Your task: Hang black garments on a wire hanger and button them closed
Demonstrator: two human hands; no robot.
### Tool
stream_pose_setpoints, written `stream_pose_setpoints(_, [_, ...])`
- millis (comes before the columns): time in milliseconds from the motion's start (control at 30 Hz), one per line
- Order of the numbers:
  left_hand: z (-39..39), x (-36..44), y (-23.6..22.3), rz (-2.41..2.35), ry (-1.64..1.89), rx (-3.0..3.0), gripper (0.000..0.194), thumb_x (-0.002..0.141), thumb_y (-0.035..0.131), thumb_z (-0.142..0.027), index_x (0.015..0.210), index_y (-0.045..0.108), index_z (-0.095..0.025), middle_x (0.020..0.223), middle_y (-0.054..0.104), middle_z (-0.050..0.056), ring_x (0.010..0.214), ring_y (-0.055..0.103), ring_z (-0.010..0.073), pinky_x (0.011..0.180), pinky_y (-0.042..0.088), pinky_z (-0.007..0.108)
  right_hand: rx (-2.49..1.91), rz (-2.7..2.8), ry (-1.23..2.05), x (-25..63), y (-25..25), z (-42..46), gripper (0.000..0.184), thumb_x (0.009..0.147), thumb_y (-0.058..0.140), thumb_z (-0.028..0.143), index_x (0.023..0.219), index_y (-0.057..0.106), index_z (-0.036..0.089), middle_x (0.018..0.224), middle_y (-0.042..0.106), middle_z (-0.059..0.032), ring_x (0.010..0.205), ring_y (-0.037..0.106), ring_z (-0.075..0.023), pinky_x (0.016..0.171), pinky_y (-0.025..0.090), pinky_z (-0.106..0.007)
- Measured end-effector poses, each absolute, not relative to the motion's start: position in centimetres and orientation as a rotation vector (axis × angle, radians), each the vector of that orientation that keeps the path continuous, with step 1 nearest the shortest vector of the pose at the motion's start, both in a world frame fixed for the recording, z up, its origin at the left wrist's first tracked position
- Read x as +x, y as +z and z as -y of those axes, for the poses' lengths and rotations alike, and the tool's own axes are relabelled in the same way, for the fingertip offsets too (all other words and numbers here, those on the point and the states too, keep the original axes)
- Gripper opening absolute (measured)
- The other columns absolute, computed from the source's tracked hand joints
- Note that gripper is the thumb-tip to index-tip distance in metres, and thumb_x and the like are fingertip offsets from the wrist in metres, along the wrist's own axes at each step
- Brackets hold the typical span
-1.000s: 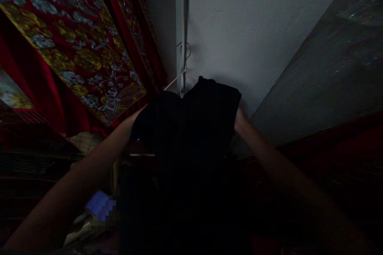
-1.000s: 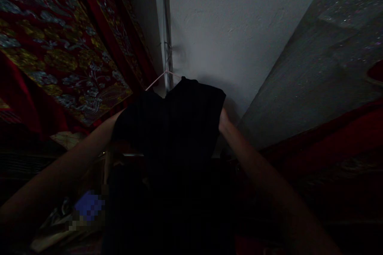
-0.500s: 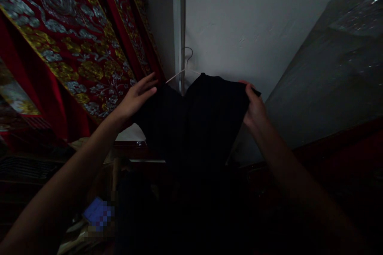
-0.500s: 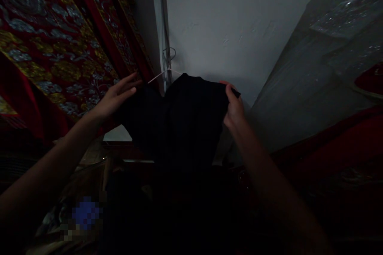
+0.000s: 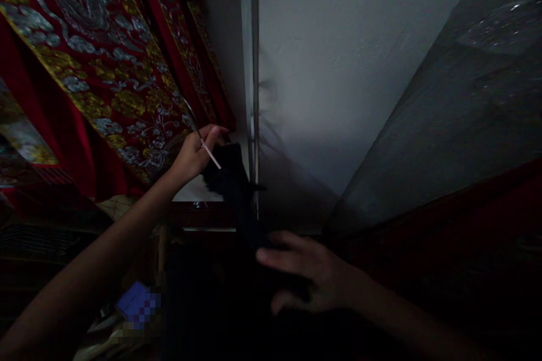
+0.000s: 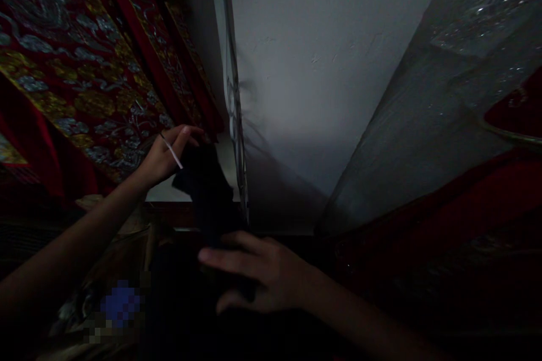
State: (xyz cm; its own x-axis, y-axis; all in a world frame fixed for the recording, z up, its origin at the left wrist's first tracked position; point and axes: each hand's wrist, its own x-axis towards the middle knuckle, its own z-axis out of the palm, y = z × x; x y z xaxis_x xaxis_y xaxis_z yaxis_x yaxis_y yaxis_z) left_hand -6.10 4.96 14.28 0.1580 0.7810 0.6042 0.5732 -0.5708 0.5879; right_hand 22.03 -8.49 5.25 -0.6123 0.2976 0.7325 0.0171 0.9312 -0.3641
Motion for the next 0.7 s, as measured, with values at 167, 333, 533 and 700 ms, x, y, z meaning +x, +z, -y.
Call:
stream_pose_setpoints(167, [-3.5,-6.3,13.1,-1.054,1.485,2.002,0.075,0.098,0.027,-0.071,0.09,0.076,-0.016,0.061,0.062,0.005,0.066,0.06,0.0198,0.072,0.046,0.033,-0.217,2.318,0.671,21.3,5.8,6.4,0.096,0.082,0.078,0.053,0.16,0.028,0.031,0.149,0.054,-0.0134,0.133,0.057,-0.0258,0.107,0.051,-0.039])
stream_pose_setpoints(333, [-1.3,-3.7,13.3,-0.632,1.535,1.499,0.079,0.097,0.02,-0.074,0.073,0.072,-0.019,0.044,0.043,0.001,0.047,0.043,0.0155,0.054,0.038,0.03,-0.727,1.833,0.648,21.6,5.8,-0.3,0.051,0.098,0.059,0.041,0.148,0.049,0.033,0.148,0.052,-0.0096,0.132,0.054,-0.0241,0.111,0.046,-0.044])
stream_pose_setpoints(533, [0.1,-0.7,12.1,-0.485,1.366,1.176,0.065,0.103,0.026,-0.061,0.07,0.065,-0.02,0.042,0.032,-0.004,0.042,0.036,0.0121,0.052,0.04,0.027,-0.864,1.643,1.149,20.2,4.5,-3.0,0.045,0.085,0.067,0.061,0.104,0.076,0.021,0.1,0.075,-0.006,0.094,0.069,-0.0221,0.084,0.056,-0.034])
stream_pose_setpoints(700, [-0.6,-2.9,8.9,-0.769,1.168,1.178,0.026,0.094,0.061,-0.044,0.097,0.071,-0.02,0.084,0.071,0.005,0.084,0.067,0.0195,0.087,0.054,0.037,-0.981,1.11,1.549,19.9,4.7,-2.0,0.045,0.07,0.081,0.062,0.07,0.07,0.018,0.061,0.068,-0.0001,0.052,0.06,-0.0139,0.051,0.048,-0.025])
